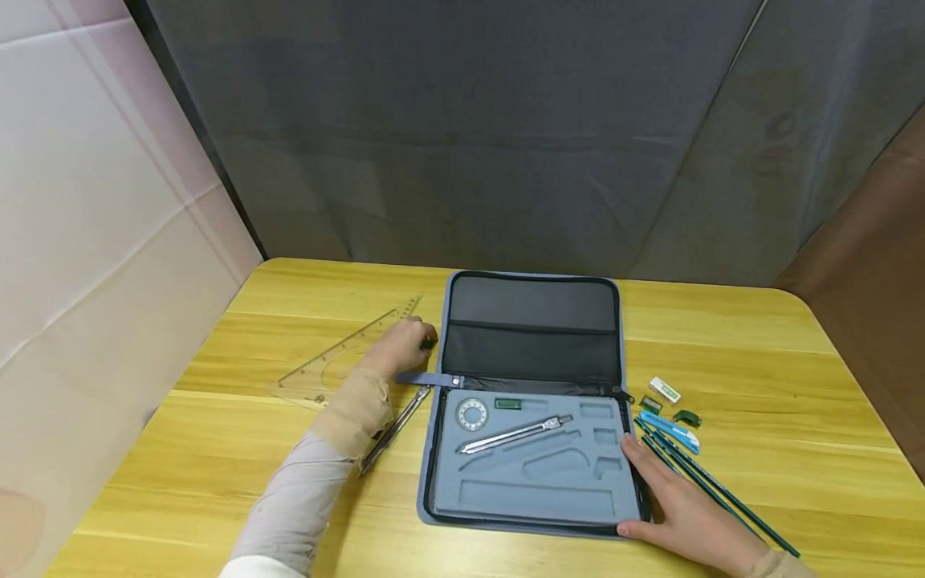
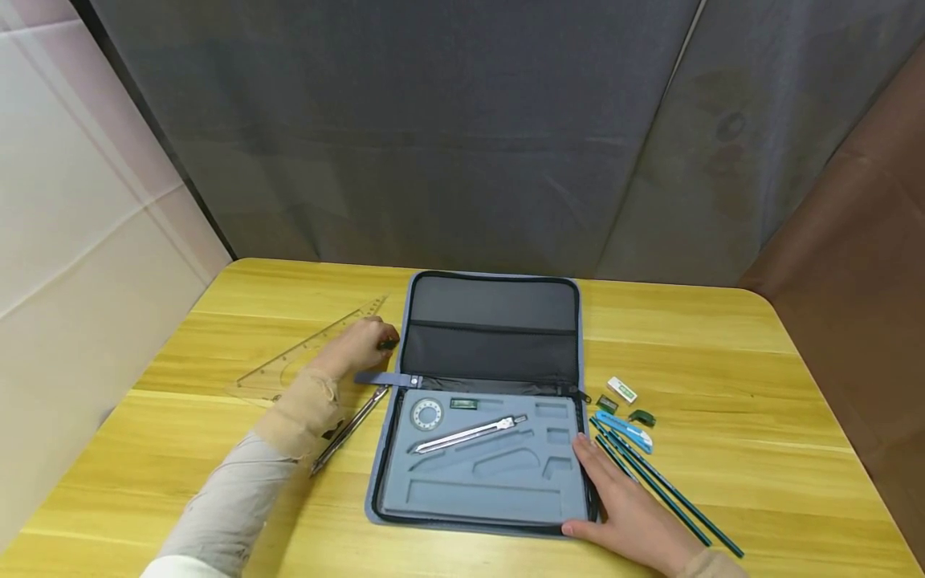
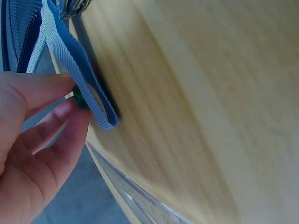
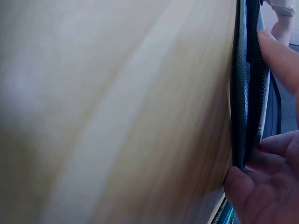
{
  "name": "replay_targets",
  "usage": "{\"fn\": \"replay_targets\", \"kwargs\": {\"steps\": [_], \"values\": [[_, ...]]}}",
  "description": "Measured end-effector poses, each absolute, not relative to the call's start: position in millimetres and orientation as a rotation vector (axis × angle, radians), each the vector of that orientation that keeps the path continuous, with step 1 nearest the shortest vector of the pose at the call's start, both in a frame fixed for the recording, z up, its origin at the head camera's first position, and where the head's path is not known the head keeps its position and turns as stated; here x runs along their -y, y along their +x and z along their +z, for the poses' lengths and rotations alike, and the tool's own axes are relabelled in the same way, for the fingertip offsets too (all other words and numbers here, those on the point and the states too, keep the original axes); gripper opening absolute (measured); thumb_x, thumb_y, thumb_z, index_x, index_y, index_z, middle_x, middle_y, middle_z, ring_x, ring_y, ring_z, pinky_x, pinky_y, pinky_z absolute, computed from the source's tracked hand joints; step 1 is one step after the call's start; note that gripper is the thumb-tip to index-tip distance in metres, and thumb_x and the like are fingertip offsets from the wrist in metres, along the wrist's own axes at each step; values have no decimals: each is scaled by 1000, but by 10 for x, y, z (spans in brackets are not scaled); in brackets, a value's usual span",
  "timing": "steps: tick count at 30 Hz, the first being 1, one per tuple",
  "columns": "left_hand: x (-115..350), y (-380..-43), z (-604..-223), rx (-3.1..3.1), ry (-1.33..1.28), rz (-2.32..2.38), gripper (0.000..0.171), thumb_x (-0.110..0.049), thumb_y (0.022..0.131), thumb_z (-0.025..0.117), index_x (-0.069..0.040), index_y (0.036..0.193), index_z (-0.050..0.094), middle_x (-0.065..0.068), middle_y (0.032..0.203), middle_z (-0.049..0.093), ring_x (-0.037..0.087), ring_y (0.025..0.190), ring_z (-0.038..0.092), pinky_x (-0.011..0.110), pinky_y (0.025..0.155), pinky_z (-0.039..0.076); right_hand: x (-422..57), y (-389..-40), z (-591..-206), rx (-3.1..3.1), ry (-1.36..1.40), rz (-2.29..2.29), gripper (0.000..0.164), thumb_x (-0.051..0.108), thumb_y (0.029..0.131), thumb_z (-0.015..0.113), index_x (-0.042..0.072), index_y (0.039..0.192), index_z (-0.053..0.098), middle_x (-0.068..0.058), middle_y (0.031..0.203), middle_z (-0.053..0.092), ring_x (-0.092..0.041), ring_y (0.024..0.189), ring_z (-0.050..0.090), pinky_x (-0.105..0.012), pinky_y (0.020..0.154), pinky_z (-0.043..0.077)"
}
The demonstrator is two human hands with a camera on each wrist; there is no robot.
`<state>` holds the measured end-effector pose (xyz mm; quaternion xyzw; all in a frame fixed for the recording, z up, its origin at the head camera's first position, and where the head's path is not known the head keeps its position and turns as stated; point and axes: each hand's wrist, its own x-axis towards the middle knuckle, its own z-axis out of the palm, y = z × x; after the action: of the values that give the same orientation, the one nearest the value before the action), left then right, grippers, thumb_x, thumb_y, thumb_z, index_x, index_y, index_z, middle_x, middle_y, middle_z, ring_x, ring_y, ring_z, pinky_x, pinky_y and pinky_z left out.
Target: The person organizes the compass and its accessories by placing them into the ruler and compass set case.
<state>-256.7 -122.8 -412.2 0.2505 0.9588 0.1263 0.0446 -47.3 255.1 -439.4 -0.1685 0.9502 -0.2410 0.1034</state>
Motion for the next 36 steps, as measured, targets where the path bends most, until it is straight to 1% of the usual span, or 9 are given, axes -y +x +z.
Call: {"fn": "replay_targets", "kwargs": {"steps": [10,16,23,29,33,36], "values": [[1239,-2576,-4157,-2940,839,376,15,2,77,64,1,92,66,14,89,63,28,86,59,36,77,49,-2552,-472,-4386,-2778,-473,-730,95,62,74,58,16,146,19,-15,148,22,-38,126,35,-52,89,40],[1268,-2556,-4140,-2935,819,399,15,4,78,62,2,93,65,15,91,64,29,89,60,36,79,49,-2549,-476,-4380,-2779,-476,-722,95,63,74,57,15,146,19,-15,148,22,-37,127,35,-50,89,40],[1262,-2522,-4087,-2944,856,405,17,6,77,61,2,93,65,15,91,64,29,87,60,36,78,49,-2554,-469,-4377,-2770,-460,-729,95,63,74,57,17,146,17,-15,148,21,-38,127,33,-51,89,40],[1209,-2499,-4027,-2945,892,371,20,6,78,60,0,97,64,15,93,62,28,87,60,36,78,49,-2557,-462,-4388,-2771,-458,-726,94,64,74,57,19,146,17,-14,148,21,-35,128,33,-50,89,40],[1212,-2474,-4005,-2971,902,377,24,7,78,58,0,101,63,15,94,62,28,85,59,36,77,49,-2559,-461,-4393,-2768,-455,-721,95,64,73,56,19,147,16,-14,148,21,-36,128,33,-50,89,41],[1238,-2451,-3999,-2989,914,415,24,7,78,57,0,100,63,15,93,61,28,84,59,36,76,49,-2562,-461,-4391,-2761,-446,-721,95,64,73,56,19,147,16,-14,148,21,-37,128,33,-51,89,40]]}}
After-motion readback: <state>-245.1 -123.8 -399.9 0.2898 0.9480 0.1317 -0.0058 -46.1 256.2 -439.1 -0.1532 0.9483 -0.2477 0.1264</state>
